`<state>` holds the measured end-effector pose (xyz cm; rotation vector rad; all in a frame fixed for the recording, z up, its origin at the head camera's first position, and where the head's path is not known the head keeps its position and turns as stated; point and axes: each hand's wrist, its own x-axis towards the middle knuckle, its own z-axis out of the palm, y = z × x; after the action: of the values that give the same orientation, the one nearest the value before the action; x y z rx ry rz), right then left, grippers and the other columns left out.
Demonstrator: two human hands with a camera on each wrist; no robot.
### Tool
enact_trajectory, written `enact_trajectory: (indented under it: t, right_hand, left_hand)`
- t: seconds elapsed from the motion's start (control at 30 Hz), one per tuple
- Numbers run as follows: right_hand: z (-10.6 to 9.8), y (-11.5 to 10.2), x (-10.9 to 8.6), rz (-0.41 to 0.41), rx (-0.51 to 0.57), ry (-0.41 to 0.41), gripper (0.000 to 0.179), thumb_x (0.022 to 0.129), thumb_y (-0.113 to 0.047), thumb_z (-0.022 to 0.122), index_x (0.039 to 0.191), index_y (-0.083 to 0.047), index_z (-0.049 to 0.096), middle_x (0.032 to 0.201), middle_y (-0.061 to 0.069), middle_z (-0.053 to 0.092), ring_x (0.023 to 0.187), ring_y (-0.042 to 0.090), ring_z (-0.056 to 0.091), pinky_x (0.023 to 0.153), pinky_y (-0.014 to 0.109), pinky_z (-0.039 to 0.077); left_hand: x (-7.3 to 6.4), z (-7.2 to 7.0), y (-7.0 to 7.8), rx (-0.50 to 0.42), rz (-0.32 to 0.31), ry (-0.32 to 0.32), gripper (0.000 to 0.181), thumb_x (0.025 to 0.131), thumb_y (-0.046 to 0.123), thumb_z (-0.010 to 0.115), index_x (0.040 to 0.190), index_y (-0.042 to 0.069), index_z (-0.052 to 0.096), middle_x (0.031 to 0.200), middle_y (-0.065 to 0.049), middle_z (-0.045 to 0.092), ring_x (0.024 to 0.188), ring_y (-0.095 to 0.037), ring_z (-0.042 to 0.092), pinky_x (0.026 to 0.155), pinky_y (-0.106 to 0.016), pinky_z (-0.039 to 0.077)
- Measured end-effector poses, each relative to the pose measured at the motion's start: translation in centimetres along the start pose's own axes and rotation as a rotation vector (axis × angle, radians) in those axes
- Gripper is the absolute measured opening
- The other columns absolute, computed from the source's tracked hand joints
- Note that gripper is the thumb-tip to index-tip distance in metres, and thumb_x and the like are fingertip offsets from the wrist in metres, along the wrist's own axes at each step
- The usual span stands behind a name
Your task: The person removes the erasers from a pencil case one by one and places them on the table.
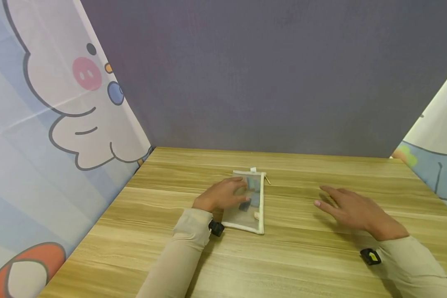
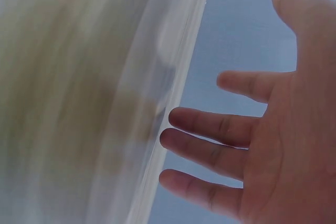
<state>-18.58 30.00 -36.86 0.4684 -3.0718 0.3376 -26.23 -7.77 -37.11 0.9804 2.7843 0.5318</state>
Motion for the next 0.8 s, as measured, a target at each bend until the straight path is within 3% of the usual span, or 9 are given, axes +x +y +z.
enact_trajectory:
  t: [0.23,0.63,0.8]
  right_hand:
    - [0.0,-0.6,0.4,-0.018,0.029,-0.010,0.074,0.101,-0.059,0.043,0.143,0.001,0.053,0.136,0.028,0.056,0.122,0.049,0.053,0.092,0.065,0.042]
    - [0.0,-1.4,1.3,-0.031,0.074,-0.024,0.072,0.102,-0.059,0.044,0.137,0.002,0.058,0.128,0.023,0.062,0.111,0.040,0.062,0.086,0.061,0.047]
    - [0.1,-1.8,2.2,-0.057,0.083,-0.027,0.066,0.101,-0.054,0.051,0.133,0.003,0.061,0.123,0.020,0.065,0.106,0.037,0.065,0.084,0.058,0.050]
  left_hand:
    - [0.7,0.2,0.8,-0.002,0.037,-0.025,0.055,0.097,0.037,0.067,0.144,0.010,0.056,0.155,-0.011,0.042,0.143,-0.026,0.037,0.114,-0.041,0.030]
    - [1.0,0.7,1.8,-0.003,-0.028,-0.045,0.059,0.094,0.038,0.071,0.146,0.015,0.055,0.160,-0.013,0.032,0.147,-0.028,0.029,0.115,-0.042,0.029]
    - [1.1,0.8,2.0,0.000,-0.053,-0.057,0.062,0.093,0.038,0.072,0.148,0.017,0.052,0.162,-0.012,0.029,0.148,-0.027,0.027,0.115,-0.041,0.029]
